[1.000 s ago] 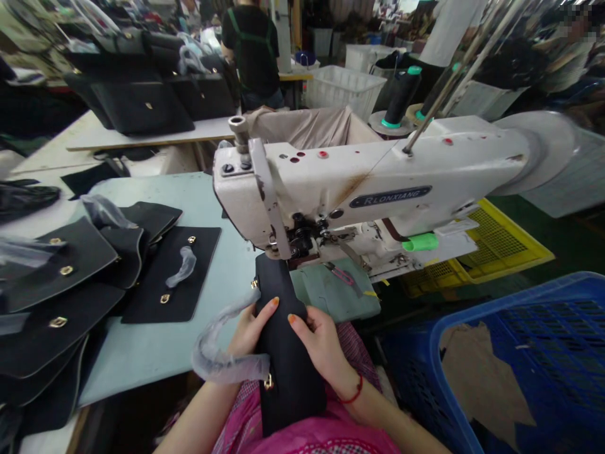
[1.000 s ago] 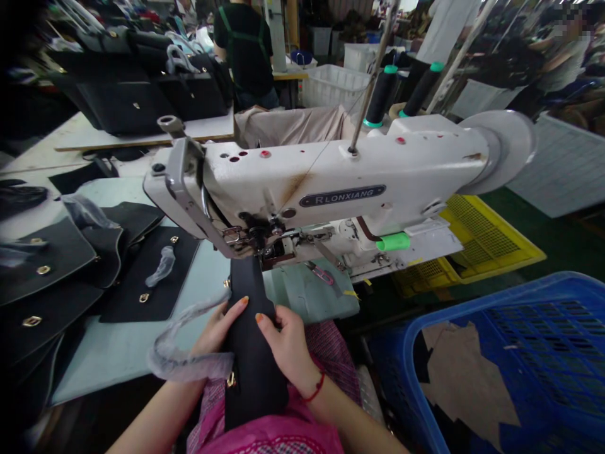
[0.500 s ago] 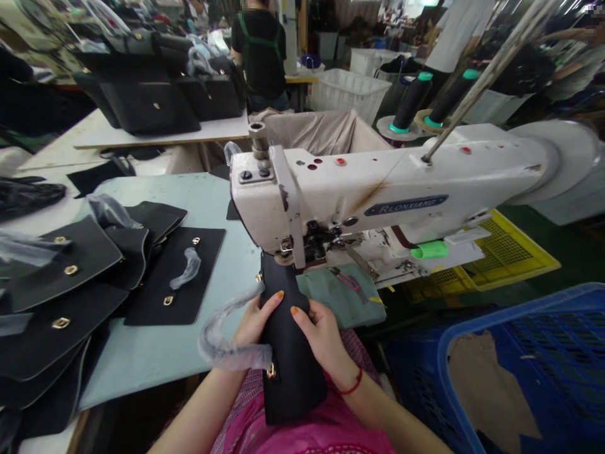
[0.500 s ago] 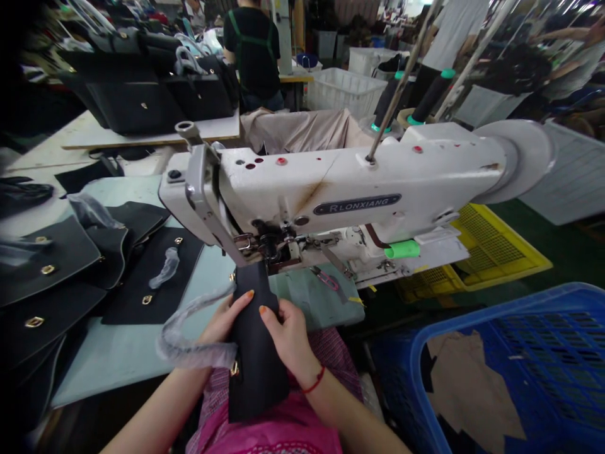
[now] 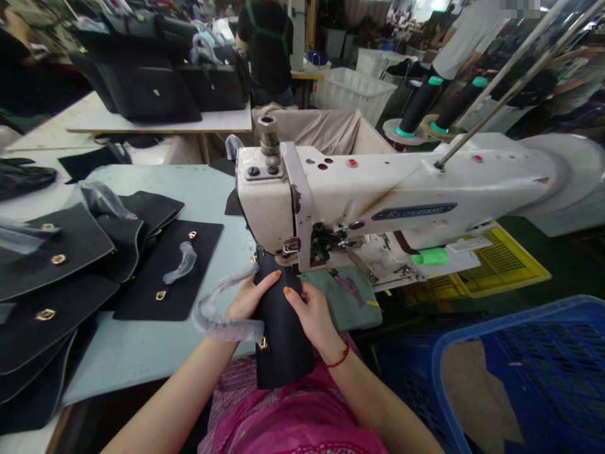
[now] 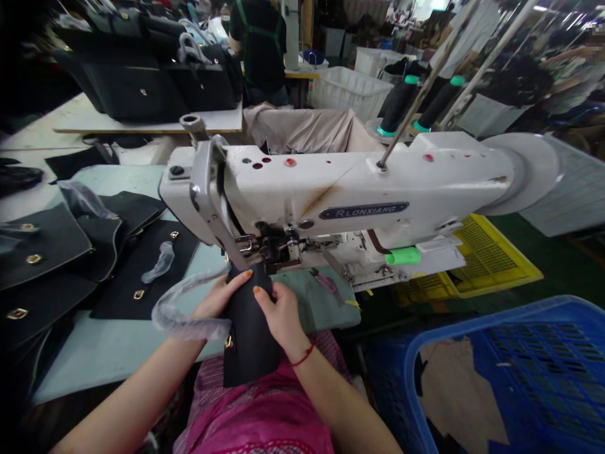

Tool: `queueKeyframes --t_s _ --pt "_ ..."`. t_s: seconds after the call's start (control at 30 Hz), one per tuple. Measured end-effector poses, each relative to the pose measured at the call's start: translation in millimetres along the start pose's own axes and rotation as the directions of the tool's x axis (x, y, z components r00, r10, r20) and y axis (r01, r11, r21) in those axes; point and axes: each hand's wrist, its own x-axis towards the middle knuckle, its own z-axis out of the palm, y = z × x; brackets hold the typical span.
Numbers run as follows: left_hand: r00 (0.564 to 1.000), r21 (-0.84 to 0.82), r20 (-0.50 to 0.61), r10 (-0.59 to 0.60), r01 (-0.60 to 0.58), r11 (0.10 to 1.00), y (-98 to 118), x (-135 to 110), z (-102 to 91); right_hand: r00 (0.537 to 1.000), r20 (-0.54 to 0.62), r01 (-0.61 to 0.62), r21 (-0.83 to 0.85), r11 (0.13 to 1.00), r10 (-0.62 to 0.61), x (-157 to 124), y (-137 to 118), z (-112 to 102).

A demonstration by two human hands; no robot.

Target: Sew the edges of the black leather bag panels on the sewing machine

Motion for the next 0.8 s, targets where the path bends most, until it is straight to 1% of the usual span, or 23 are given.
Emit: queueKeyframes --t_s 0.07,0.2,0.37,0.4,0.47,0.53,0.57,0.63,0.7,0.8 --pt "1.000 0.030 -0.011 0.013 -0.013 0.999 5 3 -0.6 1.000 -0.002 0.005 -0.007 1.000 -0.005 6 0 1" --pt "0.996 0.086 -0.021 0.090 -0.088 0.992 10 13 -4.3 1.000 -0.004 0.010 -0.007 1.000 -0.010 17 1 3" --pt "0.972 0.155 -0.001 0.234 -0.231 0.961 15 26 -8.5 0.999 -0.047 -0.006 -0.029 1.000 0.005 26 -3 5" --pt "0.970 0.164 0.003 0.242 -0.239 0.957 17 27 -8.9 0.998 -0.060 -0.010 -0.046 0.999 0.007 27 -3 5" --pt "0.977 0.174 0.004 0.214 -0.212 0.962 22 29 -9.7 0.997 -0.072 -0.003 -0.070 0.998 -0.002 31 -4 6" --pt "0.985 0.178 0.002 0.174 -0.171 0.969 25 33 -11.4 0.998 -0.066 0.018 -0.080 0.997 -0.023 34 -3 7" --pt "0.985 0.179 0.008 0.171 -0.170 0.969 26 35 -12.6 0.998 -0.058 0.027 -0.082 0.996 -0.032 36 -3 8" --pt "0.979 0.188 0.038 0.201 -0.205 0.961 28 39 -15.8 0.998 -0.045 0.033 -0.086 0.996 -0.037 39 -2 8" --pt "0.967 0.199 0.091 0.238 -0.252 0.947 30 42 -19.4 0.999 -0.047 0.018 -0.095 0.995 -0.023 41 -3 7" --pt "0.955 0.229 0.163 0.246 -0.279 0.933 34 43 -24.1 0.998 -0.066 -0.024 -0.092 0.995 0.018 42 -9 3"
